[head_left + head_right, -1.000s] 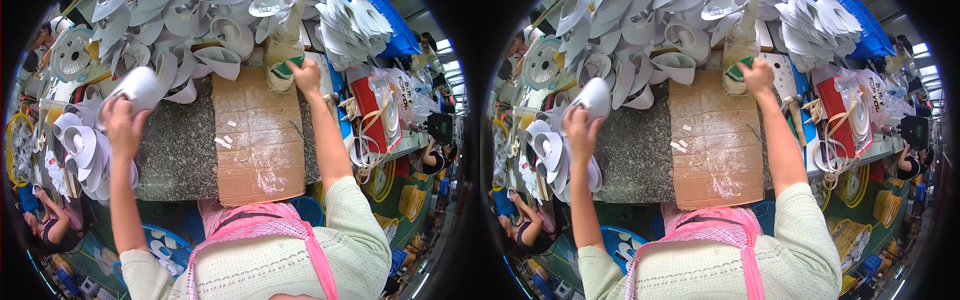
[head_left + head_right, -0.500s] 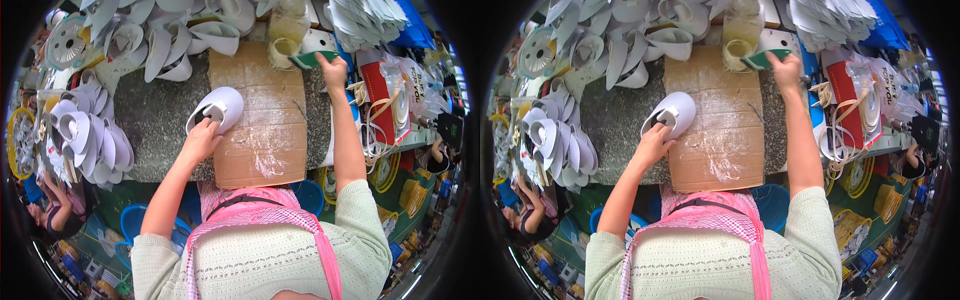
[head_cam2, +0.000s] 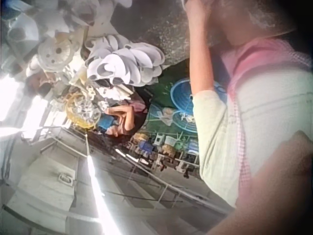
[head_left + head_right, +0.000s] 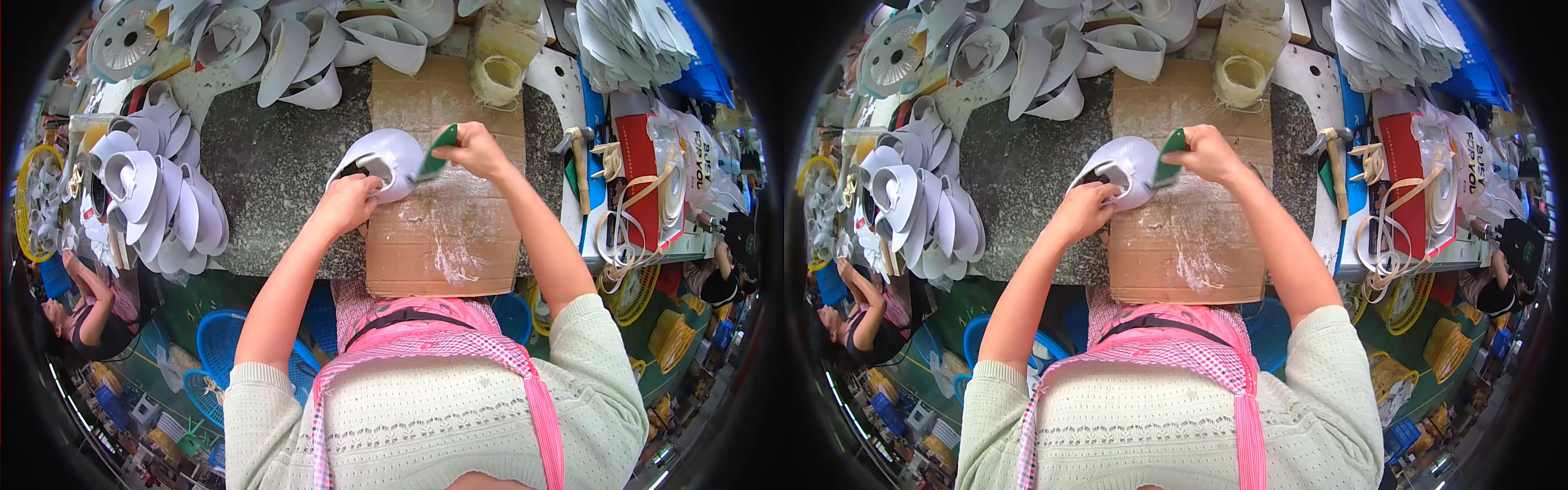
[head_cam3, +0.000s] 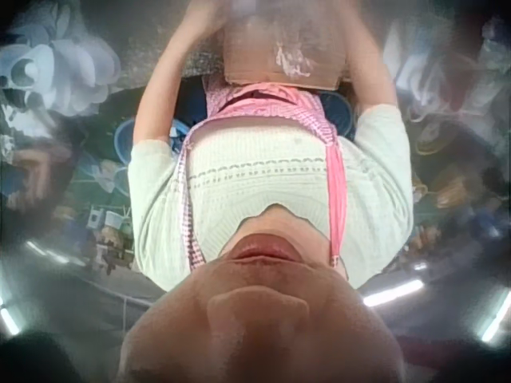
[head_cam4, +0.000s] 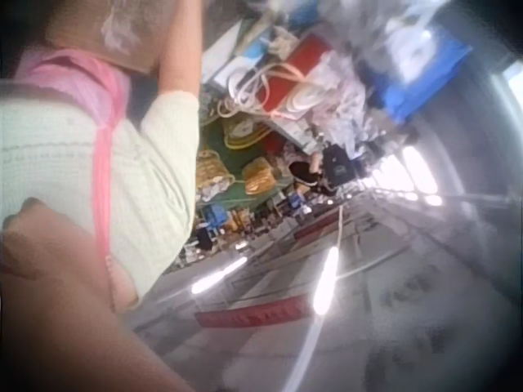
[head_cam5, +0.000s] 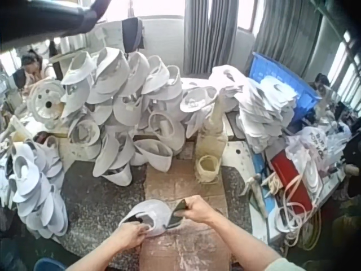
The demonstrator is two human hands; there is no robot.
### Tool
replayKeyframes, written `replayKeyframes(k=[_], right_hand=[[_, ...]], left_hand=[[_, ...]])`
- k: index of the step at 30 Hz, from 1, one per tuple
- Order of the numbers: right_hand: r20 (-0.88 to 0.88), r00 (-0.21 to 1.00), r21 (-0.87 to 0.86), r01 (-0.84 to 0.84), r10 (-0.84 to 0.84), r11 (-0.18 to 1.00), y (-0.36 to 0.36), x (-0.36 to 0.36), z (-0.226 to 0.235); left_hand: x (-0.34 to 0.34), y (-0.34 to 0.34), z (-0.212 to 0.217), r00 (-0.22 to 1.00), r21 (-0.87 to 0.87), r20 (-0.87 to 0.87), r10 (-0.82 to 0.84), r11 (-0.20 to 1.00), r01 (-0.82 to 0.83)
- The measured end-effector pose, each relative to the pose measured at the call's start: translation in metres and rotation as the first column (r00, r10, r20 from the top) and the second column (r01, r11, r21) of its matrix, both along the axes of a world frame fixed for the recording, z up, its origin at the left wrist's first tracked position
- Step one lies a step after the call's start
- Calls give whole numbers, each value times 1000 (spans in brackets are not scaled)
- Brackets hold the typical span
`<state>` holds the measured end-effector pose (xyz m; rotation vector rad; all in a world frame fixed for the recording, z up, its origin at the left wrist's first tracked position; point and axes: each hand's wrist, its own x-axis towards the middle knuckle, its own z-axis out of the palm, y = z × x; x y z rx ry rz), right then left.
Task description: The person applies adhesive to white shoe uppers by hand, using a brush to spread glue from an adhesive jar onto the components.
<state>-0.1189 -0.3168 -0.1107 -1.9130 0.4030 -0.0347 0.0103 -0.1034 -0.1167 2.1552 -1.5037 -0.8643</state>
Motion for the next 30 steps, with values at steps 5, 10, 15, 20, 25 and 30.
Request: replayKeyframes(k=[5,10,15,20,25,30], right_hand=[[253,867,114,413,-429,903,-32,1,43],[436,816,-601,578,-379,552,-112,-9,10],[497,496,-69,841,-712,537,-122,-43,43],[206,775,320,524,-598,789,-20,-26,38],[213,815,394,434,-539,810,30,22,28],[189,920,300,280,-344,912,60,-16,35]], left_hand=[[-7,-4,20,998,12,38,-41,999,41],[-26,-23,30,975,34,-1,223,974,-223],[-17,-13,4,607,196,-708,361,926,-322],[-15,-3,10,157,370,-863,480,811,-453],[-21,-8,33,157,264,-918,364,856,-444],[-17,1,40,71,206,-950,303,782,-588]])
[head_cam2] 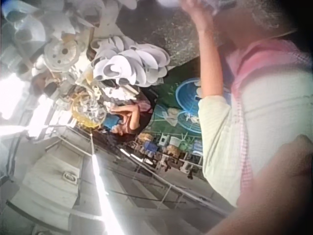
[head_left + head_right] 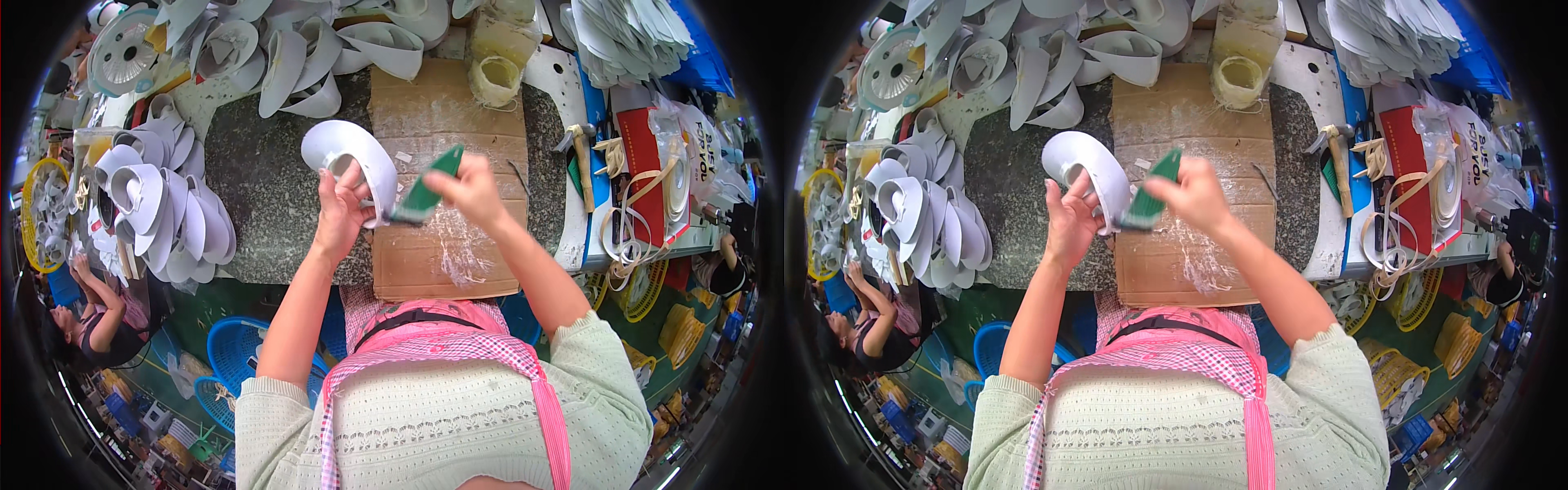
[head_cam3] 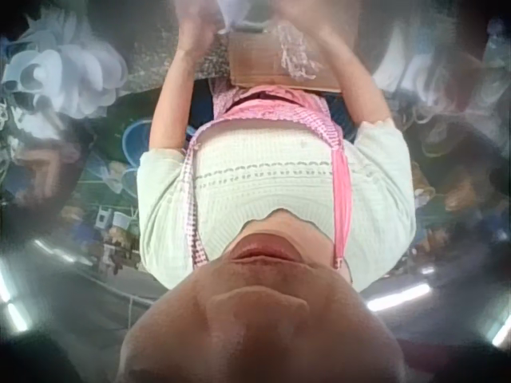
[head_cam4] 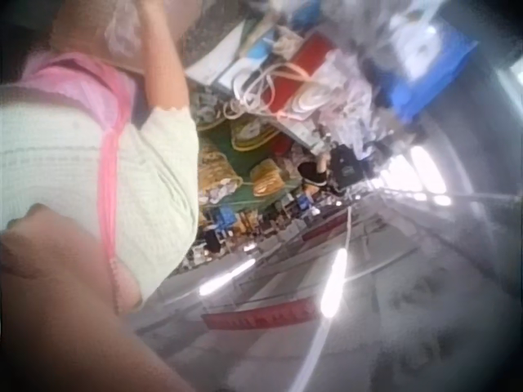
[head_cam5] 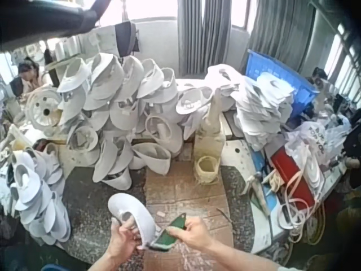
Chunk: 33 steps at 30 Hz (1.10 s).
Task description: The person applies adhesive to white shoe uppers by hand, using a brush to spread glue from an adhesive jar onto the components.
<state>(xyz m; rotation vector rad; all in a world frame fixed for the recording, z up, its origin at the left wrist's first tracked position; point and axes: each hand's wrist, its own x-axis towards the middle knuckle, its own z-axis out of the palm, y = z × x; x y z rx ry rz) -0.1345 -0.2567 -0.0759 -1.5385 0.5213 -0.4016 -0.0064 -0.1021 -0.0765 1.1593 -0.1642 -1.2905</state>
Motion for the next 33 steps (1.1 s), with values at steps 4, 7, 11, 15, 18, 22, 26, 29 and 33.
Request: replayKeyframes(k=[4,7,11,15,18,22,26,29,33], right_hand=[[139,973,82,175,-185,981,-12,18,19],[126,974,-11,189,-187,982,-14,35,6],[54,998,-105,28,-22,994,21,-11,-16],[93,956,92,269,-277,959,-22,-11,-2],[151,846,-299,533,-512,792,-82,-7,4],[230,838,-796,455,-496,400,-152,5,-31],[100,844,-523,495,-527,694,-170,-12,5],[75,819,-454,536,-569,712,-184,-36,-9],[192,841,194,473,-506,859,-132,-44,-2]], left_hand=[[-1,-1,10,996,-69,-58,61,995,-65],[5,-1,8,981,-104,-143,132,984,-148],[13,-1,3,909,-120,-256,329,922,-367],[21,-6,-11,967,39,-87,238,971,-236],[19,-18,-11,816,540,439,-376,836,94],[3,-20,-18,-75,329,944,-321,931,155],[8,-25,-24,-262,607,788,-558,774,177],[11,-39,-9,85,655,745,-662,749,101],[19,-24,-11,629,213,733,-259,965,150]])
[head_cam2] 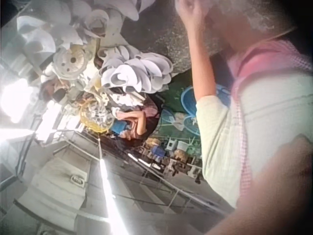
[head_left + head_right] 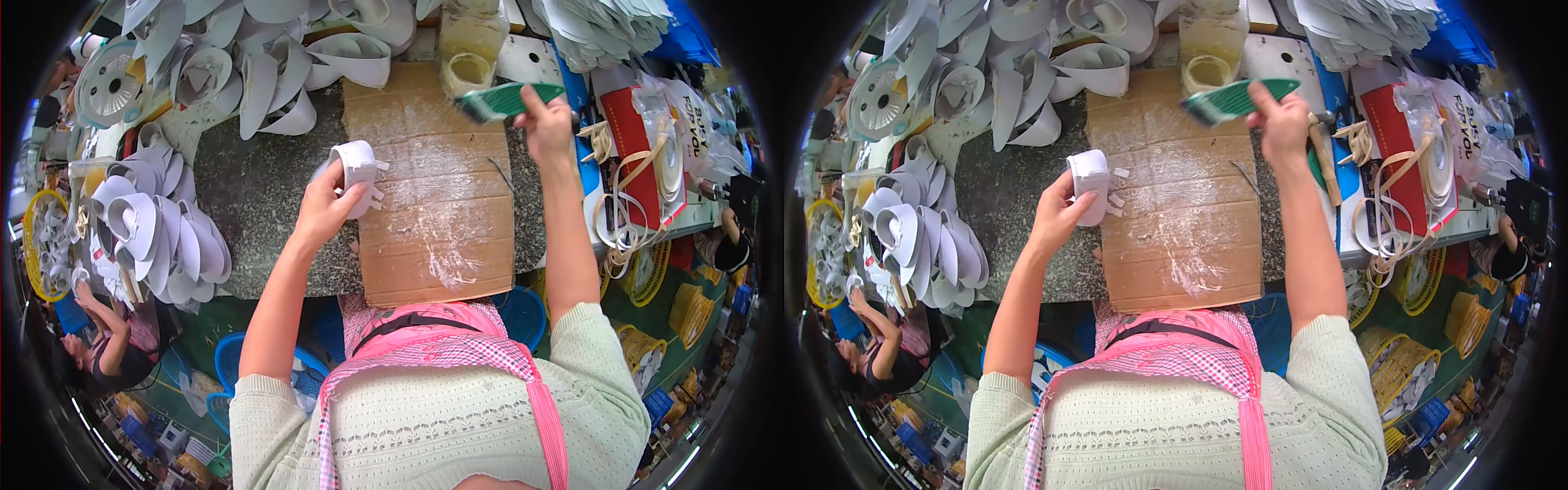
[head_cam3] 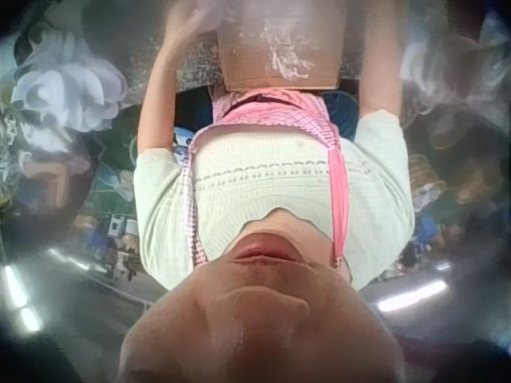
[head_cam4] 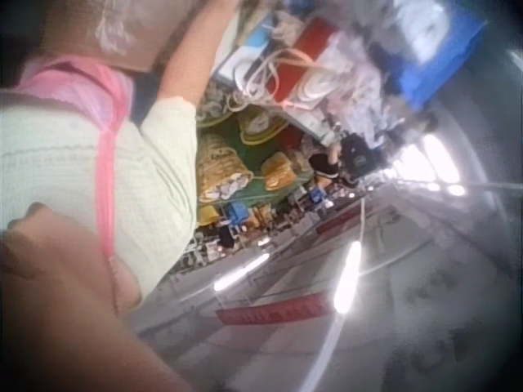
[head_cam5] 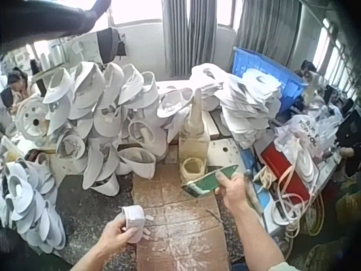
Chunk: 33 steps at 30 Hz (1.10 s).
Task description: The person applies adhesive to white shoe uppers by hand, using a brush to spread glue from an adhesive jar onto the components.
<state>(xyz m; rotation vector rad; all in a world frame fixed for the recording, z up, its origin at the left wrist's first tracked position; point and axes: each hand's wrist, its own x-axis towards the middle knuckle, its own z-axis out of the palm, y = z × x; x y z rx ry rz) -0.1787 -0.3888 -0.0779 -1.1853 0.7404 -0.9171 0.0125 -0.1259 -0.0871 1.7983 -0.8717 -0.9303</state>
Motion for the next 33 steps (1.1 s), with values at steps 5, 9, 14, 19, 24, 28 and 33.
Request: replayKeyframes(k=[5,9,14,19,24,28,33], right_hand=[[172,911,-35,-375,376,926,85,39,20],[20,840,-269,-517,542,812,90,51,32],[-32,658,-366,-708,752,604,72,47,54],[-50,704,-412,-661,708,628,71,70,80],[168,679,-446,-594,715,669,68,77,81],[157,674,-361,-641,722,677,88,80,62],[164,694,-334,-630,702,701,105,68,59]], left_hand=[[-11,11,26,910,-106,-400,-109,992,72],[-19,3,52,747,-84,-665,-17,995,-53],[-17,11,60,642,-62,-763,73,981,-185],[-12,9,77,580,-55,-809,95,970,-235],[-7,16,79,530,-98,-846,52,963,-251],[-5,11,82,453,-128,-891,37,936,-328],[-8,12,76,477,-134,-876,66,918,-372]])
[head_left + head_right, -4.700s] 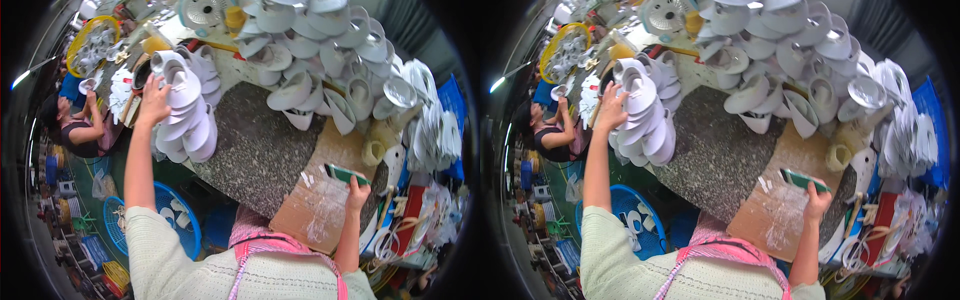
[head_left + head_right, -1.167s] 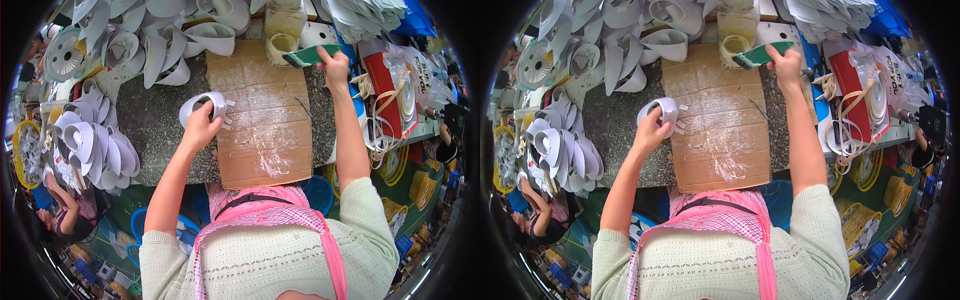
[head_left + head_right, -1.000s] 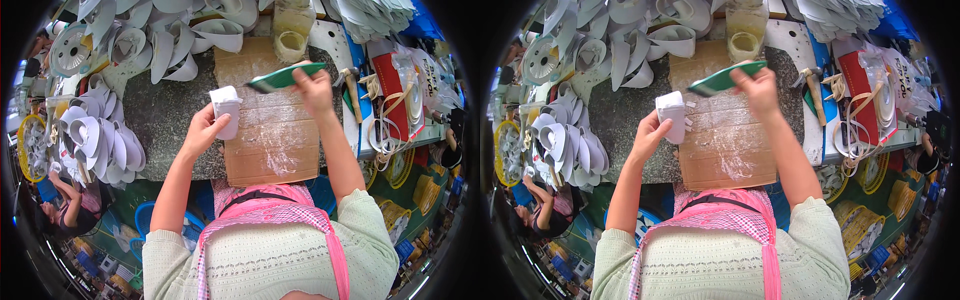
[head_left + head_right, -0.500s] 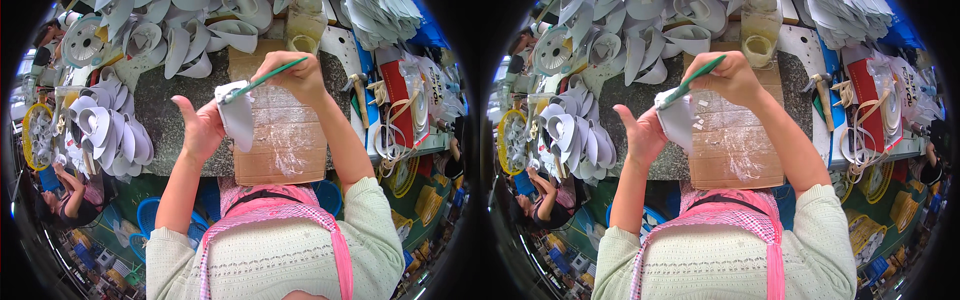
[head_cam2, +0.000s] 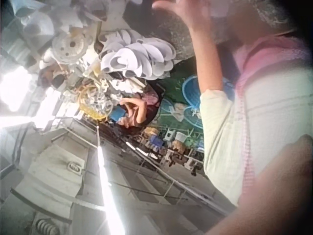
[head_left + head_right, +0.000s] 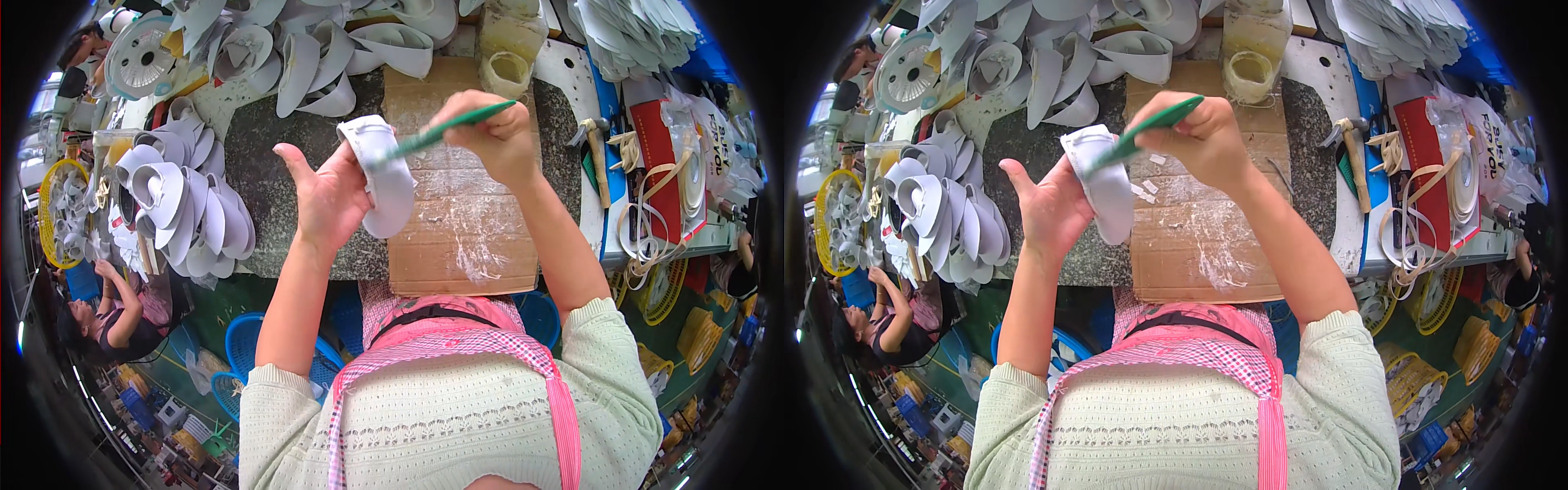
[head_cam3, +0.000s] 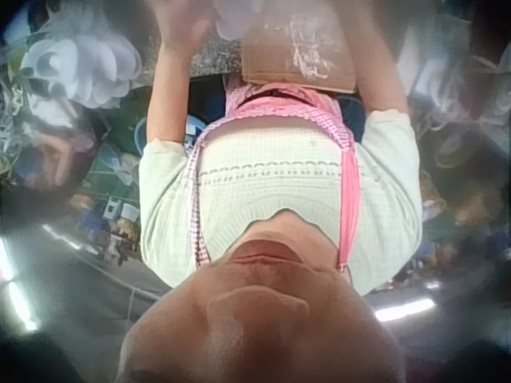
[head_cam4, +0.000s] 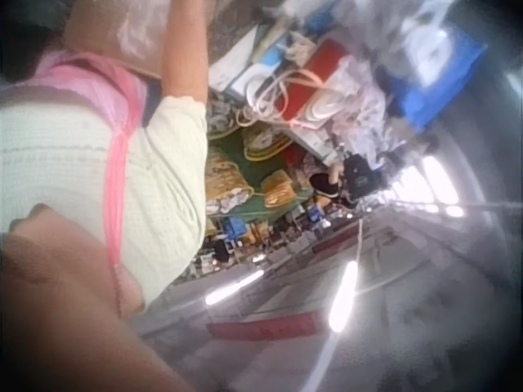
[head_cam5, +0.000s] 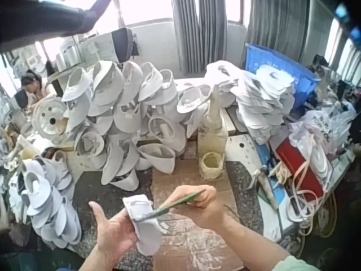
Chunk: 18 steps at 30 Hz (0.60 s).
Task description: The person applies adhesive to white shoe uppers by hand, using a brush to spread glue from an adhesive jar onto the components.
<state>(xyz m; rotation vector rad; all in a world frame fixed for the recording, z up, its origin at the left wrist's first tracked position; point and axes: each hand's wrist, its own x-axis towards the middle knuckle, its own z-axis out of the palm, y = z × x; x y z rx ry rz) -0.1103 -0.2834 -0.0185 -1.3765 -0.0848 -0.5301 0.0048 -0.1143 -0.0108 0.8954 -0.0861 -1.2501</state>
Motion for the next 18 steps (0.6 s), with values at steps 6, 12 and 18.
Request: replayKeyframes(k=[6,12,18], right_hand=[[89,996,-523,57,-11,850,28,-23,-30],[168,946,-384,322,-277,865,29,-12,-29],[131,975,-538,223,-181,813,39,-42,-57]], left_hand=[[10,0,-14,990,71,-82,117,991,-111],[17,-2,-12,981,-1,-149,127,992,-128],[27,-8,-33,937,177,-157,313,942,-286]])
